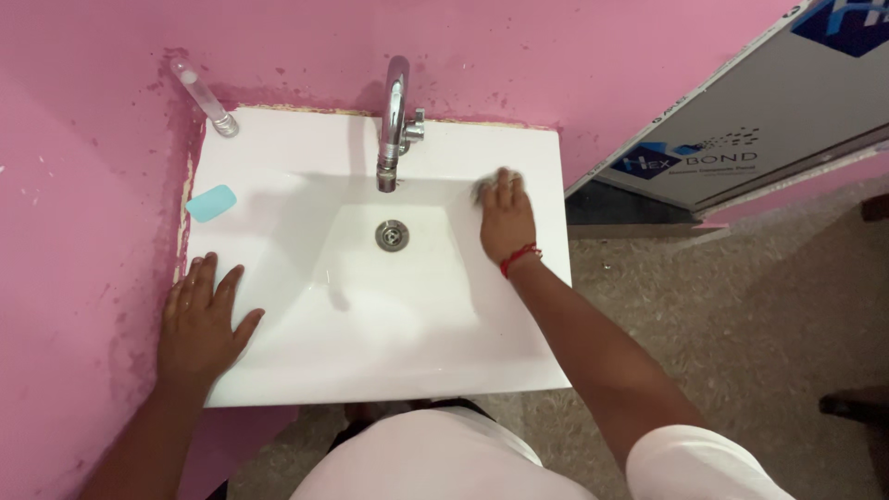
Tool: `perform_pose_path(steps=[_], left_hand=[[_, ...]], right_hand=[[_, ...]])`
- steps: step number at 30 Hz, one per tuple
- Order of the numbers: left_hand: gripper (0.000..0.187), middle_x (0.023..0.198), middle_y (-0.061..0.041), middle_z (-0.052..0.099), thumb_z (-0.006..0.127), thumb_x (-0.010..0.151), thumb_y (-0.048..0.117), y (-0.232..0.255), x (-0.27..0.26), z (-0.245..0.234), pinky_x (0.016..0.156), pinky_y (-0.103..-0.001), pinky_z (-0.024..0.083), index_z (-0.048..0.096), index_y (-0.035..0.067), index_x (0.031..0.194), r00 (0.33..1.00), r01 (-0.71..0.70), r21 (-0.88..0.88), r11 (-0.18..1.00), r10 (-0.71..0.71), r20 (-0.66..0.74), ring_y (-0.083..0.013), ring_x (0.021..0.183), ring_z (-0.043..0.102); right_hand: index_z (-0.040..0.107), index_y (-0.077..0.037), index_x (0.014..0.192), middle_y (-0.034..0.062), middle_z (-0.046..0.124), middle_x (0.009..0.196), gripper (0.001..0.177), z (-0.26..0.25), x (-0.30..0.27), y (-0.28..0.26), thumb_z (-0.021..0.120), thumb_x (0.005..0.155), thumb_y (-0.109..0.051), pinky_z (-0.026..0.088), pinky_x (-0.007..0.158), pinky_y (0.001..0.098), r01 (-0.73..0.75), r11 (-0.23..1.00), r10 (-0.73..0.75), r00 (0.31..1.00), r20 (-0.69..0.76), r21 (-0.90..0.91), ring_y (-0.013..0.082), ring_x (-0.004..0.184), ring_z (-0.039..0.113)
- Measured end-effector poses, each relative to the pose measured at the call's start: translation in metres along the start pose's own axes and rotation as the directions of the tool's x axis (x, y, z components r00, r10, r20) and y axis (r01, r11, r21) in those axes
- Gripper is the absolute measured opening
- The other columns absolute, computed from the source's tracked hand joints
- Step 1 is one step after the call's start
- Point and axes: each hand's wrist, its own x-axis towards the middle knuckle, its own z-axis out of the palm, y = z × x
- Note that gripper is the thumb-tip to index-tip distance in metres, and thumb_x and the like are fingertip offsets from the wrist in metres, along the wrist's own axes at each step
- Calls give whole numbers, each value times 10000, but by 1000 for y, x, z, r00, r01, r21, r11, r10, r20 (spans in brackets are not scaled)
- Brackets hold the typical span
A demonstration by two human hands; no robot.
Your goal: The person scrubs a white bathroom sink with a cloth and soap, rinses the cloth under running water, and wipes the sink basin and faucet. They then rinse a small transparent bottle under the tap.
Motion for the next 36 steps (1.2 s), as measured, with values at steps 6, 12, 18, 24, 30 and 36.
perform_pose_path(steps=[6, 12, 18, 24, 30, 36], left_hand=[[704, 1644, -176, 376, 619, 897, 511, -2, -1, -5, 1239, -494, 273, 515, 165, 1501, 999, -36, 4, 999, 36, -18, -321, 1532, 343], [672, 1628, -191, 382, 638, 910, 460, -1, -2, -10, 1236, -499, 284, 528, 140, 1491, 996, -64, -50, 997, 60, -65, -336, 1522, 344], [620, 1615, -194, 391, 622, 941, 411, -6, -7, -6, 1229, -508, 277, 527, 124, 1481, 993, -77, -65, 995, 71, -94, -335, 1522, 331], [570, 1622, -182, 378, 580, 971, 366, -13, -7, 4, 1240, -490, 239, 520, 135, 1488, 994, -71, -116, 991, 62, -87, -317, 1538, 299], [584, 1621, -182, 366, 576, 971, 382, -13, -7, 3, 1241, -485, 223, 507, 136, 1496, 995, -65, -116, 991, 56, -77, -312, 1536, 280], [592, 1615, -179, 382, 578, 973, 405, -11, -8, -3, 1253, -466, 234, 509, 143, 1500, 996, -64, -73, 995, 59, -66, -309, 1532, 297]], right_hand=[[708, -86, 1087, 101, 597, 1401, 247, -66, -93, 0, 585, 923, -223, 316, 1198, 456, 312, 856, -410, 895, 174, 412, 282, 1437, 429], [688, -102, 1090, 114, 677, 1237, 268, -148, -184, 0, 632, 829, -107, 380, 1132, 478, -76, 762, -218, 906, 364, 643, 305, 1297, 549], [616, -47, 1261, 185, 619, 1354, 351, -160, -176, -83, 590, 938, -183, 416, 1109, 447, -262, 615, -133, 895, 426, 744, 369, 1314, 525], [510, 14, 1457, 214, 550, 1464, 515, -170, -73, -275, 521, 1056, -309, 374, 1162, 436, 60, 412, -484, 859, 163, 909, 364, 1377, 496], [684, -68, 1193, 124, 662, 1293, 357, -204, -86, -276, 655, 839, -108, 520, 989, 437, 232, 378, -388, 919, -74, 896, 340, 1184, 629], [718, -59, 1147, 142, 717, 1220, 355, -155, -185, -99, 561, 835, 4, 522, 1049, 443, -35, 688, -98, 985, 141, 725, 324, 1168, 657]])
